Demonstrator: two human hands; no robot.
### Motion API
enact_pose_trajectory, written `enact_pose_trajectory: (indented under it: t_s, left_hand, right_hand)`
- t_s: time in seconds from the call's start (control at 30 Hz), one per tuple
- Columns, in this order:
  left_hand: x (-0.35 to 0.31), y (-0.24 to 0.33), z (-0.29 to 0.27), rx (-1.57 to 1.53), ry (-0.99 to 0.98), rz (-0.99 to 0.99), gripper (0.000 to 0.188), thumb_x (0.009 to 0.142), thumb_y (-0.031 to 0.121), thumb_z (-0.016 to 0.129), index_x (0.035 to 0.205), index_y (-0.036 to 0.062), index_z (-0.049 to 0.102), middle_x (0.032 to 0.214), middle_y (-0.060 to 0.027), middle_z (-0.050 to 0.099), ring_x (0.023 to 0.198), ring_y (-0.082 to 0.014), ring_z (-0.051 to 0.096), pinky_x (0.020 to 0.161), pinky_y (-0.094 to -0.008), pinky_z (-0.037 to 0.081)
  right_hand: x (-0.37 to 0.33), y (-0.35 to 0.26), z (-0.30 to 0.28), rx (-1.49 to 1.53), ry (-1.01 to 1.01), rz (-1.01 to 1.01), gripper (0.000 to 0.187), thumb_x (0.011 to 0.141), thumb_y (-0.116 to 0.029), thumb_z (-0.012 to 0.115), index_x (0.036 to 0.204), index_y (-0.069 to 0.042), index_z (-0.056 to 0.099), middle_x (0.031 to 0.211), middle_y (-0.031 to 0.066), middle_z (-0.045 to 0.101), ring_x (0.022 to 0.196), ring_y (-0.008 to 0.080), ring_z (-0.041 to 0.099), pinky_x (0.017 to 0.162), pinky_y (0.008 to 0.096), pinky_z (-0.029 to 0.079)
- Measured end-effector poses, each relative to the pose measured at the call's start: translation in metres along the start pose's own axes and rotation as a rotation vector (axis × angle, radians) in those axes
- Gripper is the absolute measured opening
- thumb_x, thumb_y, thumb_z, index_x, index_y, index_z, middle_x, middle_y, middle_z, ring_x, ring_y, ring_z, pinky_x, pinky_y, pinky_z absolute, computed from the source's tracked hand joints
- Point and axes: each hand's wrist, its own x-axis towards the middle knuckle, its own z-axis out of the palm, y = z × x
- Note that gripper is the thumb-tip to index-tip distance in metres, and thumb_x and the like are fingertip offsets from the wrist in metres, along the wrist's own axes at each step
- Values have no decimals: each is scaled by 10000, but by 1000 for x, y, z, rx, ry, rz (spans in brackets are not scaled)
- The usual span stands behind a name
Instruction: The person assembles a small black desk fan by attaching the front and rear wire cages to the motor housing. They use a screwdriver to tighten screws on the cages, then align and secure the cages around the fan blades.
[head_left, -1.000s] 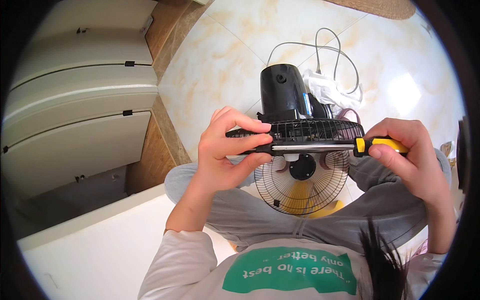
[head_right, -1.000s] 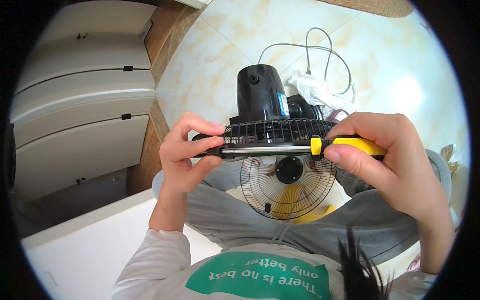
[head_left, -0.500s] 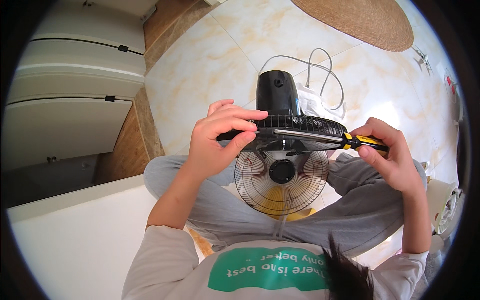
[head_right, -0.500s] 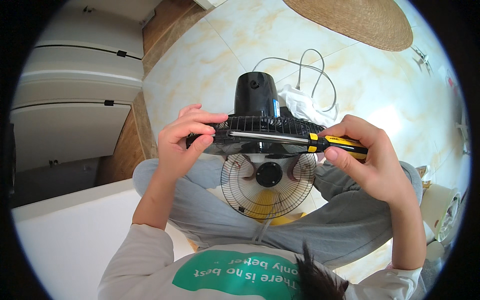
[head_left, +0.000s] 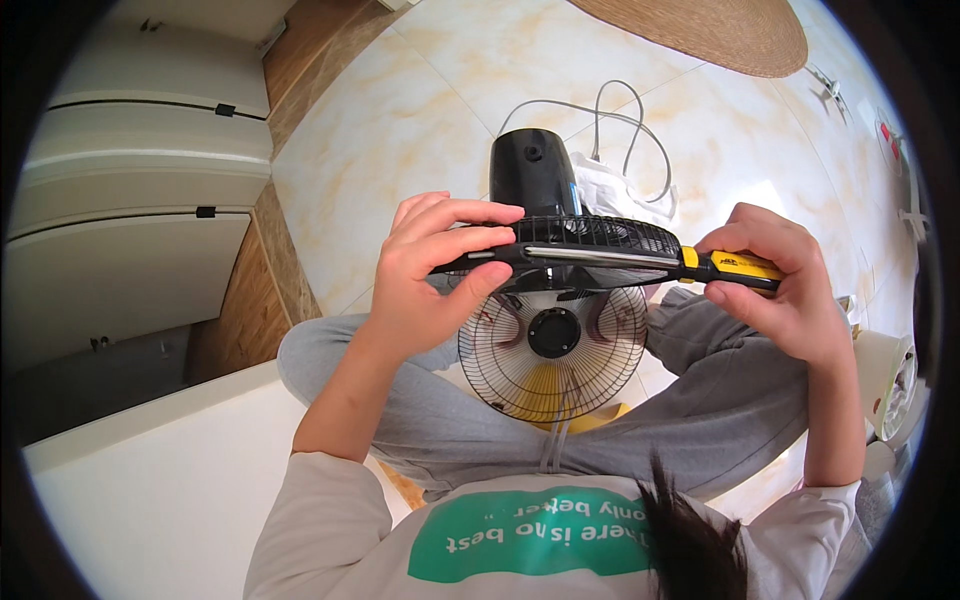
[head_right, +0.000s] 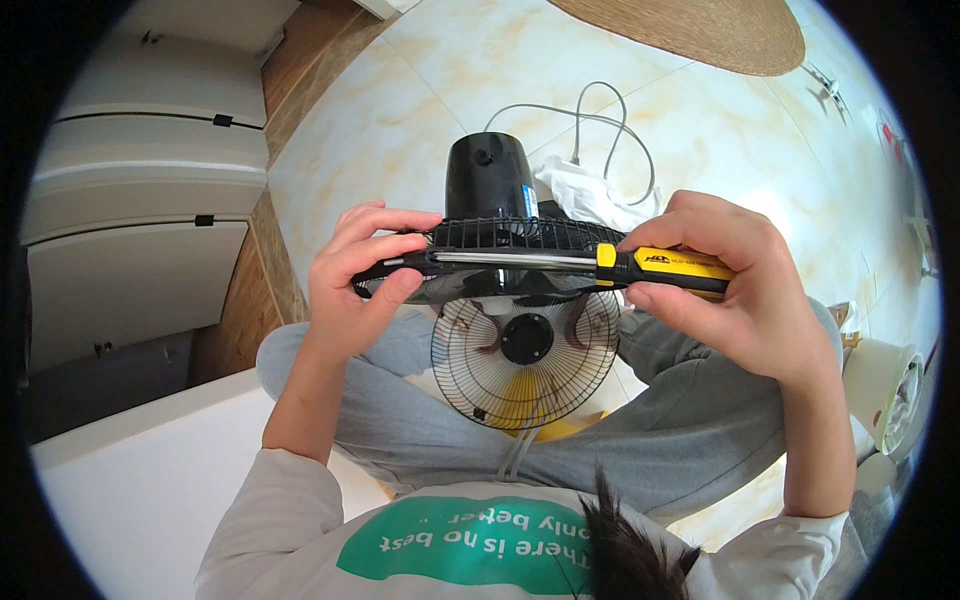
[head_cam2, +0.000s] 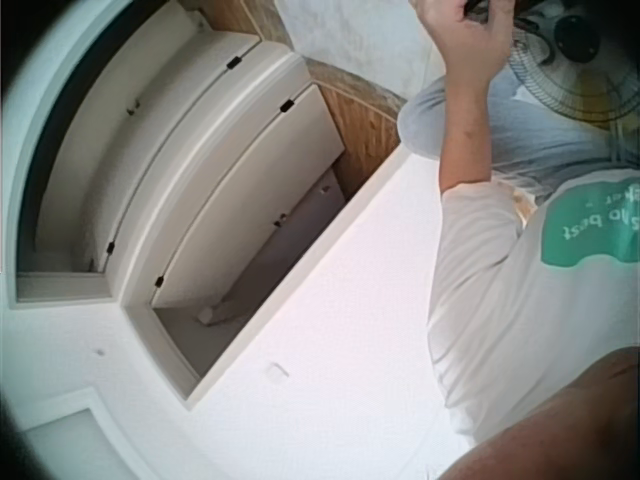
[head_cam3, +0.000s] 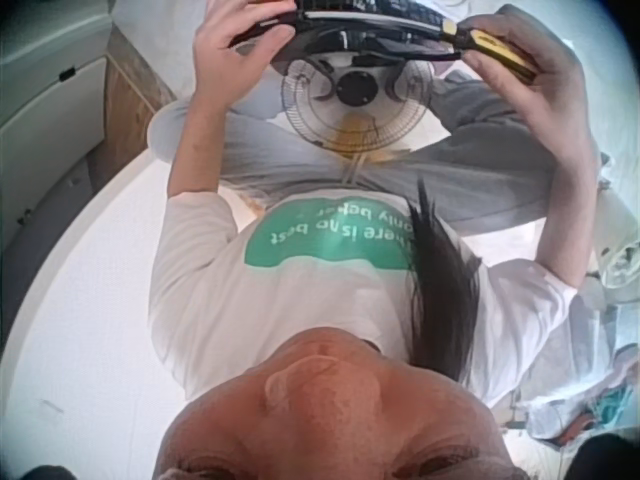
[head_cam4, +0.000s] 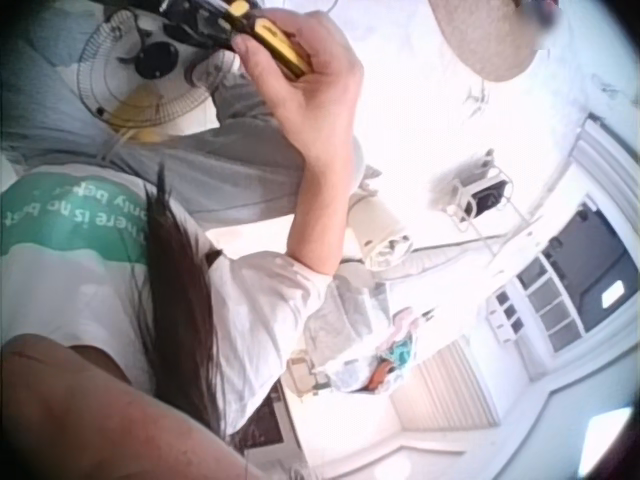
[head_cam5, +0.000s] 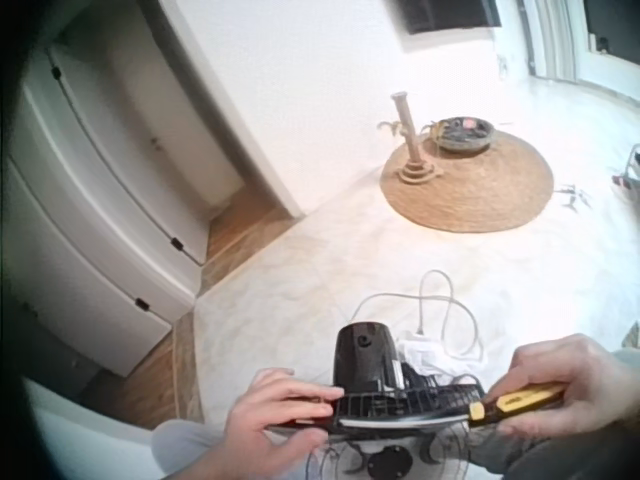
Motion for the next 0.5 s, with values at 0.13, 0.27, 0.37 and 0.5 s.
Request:
enact_pose_trajectory:
  t_s: [0.13,0.27,0.37,0.5]
  left_hand:
    - [3,2,-3,-82,-43,-47,215,757,89,784,964,33,760,1132,-59,727,939,-209,627,947,-366,423]
    - [5,1,-5,-144,-60,-77,207,762,95,785,956,25,766,1121,-72,726,948,-220,626,942,-365,433]
    - [6,-2,-6,-111,-70,-39,208,769,96,783,963,23,765,1118,-75,726,950,-221,626,934,-364,442]
    - [7,-2,-6,-111,-73,-31,208,769,92,781,963,19,763,1115,-78,727,947,-222,628,921,-360,448]
  right_hand:
    - [1,-2,-1,287,-81,263,194,878,-162,754,942,17,714,796,27,611,695,75,520,601,245,399]
    - [3,-6,-4,395,-157,556,209,901,-175,747,912,30,706,804,20,622,703,62,515,607,237,407]
    - [3,-6,-1,232,-78,350,201,884,-166,761,906,22,691,798,30,605,703,86,527,621,249,417]
    - [2,-1,7,-14,26,-39,210,813,-101,794,928,-9,645,821,61,574,733,172,567,652,286,453]
